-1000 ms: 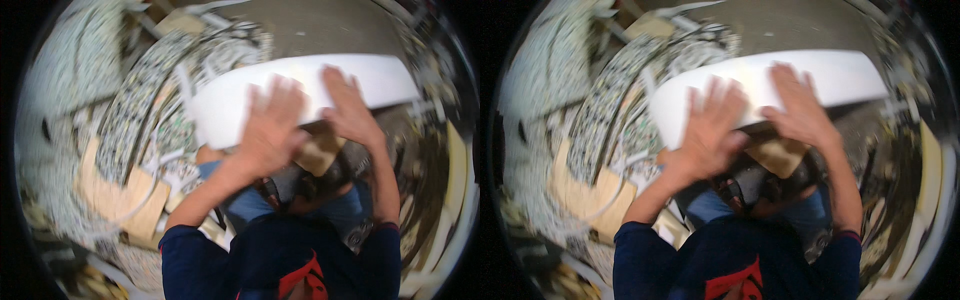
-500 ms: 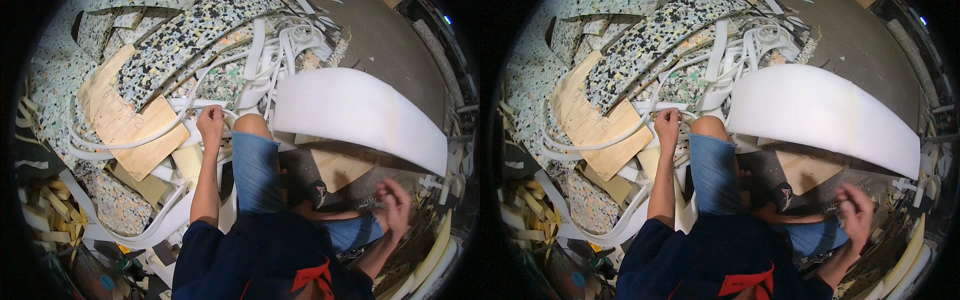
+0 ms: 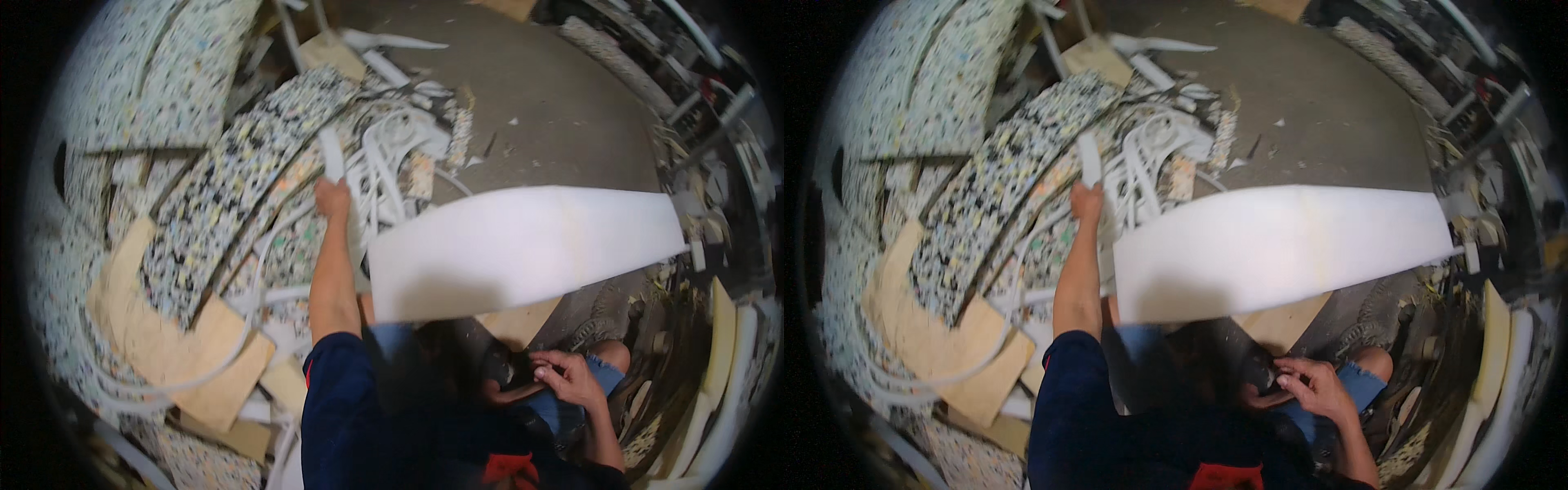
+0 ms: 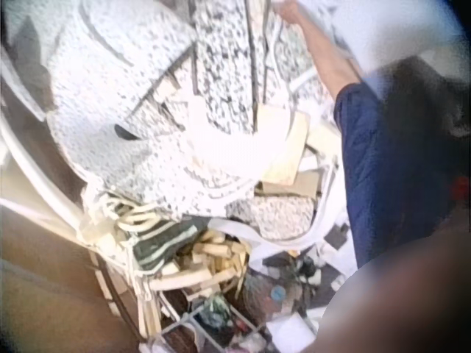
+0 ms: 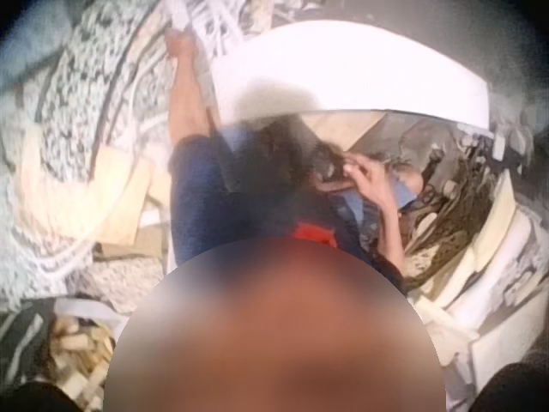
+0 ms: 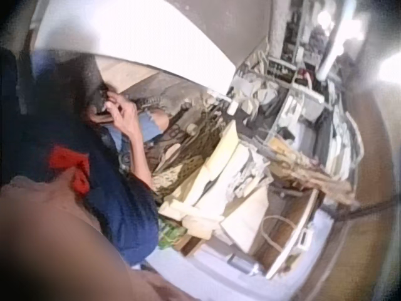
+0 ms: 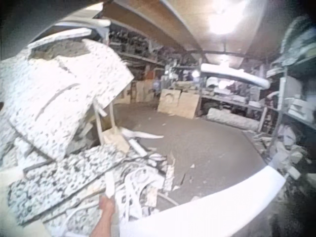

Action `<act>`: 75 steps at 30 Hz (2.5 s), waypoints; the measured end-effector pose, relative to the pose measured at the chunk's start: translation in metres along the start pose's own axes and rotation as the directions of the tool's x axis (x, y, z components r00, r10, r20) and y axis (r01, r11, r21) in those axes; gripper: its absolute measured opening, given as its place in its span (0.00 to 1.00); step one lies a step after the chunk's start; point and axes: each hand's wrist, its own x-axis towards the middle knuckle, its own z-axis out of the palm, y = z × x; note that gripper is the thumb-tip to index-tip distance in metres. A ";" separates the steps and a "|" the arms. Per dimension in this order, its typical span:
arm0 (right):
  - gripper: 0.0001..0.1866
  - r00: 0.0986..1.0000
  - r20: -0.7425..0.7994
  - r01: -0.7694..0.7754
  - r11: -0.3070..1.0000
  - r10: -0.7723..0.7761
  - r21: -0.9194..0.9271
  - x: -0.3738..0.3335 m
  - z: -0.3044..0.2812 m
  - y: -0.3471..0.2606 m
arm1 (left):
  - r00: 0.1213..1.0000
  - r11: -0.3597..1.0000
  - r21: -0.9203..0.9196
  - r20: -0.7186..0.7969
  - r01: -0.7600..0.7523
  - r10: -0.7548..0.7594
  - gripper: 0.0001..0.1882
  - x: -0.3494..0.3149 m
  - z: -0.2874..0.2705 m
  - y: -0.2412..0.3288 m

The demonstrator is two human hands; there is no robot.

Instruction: The person sits on the floor and assembles white foam pieces by applying adhesive with a spray gun, pressing the pieces together, wiping the seam, and trimming the joint with a knife. The person handles foam parts, a spray gun, and a knife during the process.

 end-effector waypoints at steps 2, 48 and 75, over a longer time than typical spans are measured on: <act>0.20 1.000 -0.004 -0.031 0.999 0.031 -0.022 -0.004 -0.001 -0.009 | 1.000 1.000 -0.002 0.003 -0.011 0.011 0.25 0.032 0.028 -0.017; 0.08 0.662 -0.690 0.497 0.860 -0.293 0.112 -0.016 -0.075 -0.035 | 0.773 0.742 0.234 0.075 -0.628 0.630 0.25 -0.340 -0.372 0.093; 0.14 0.889 -0.431 0.386 0.756 -0.152 0.529 -0.012 -0.028 -0.040 | 0.559 0.517 -0.818 0.560 0.253 0.611 0.14 -0.426 -0.252 0.198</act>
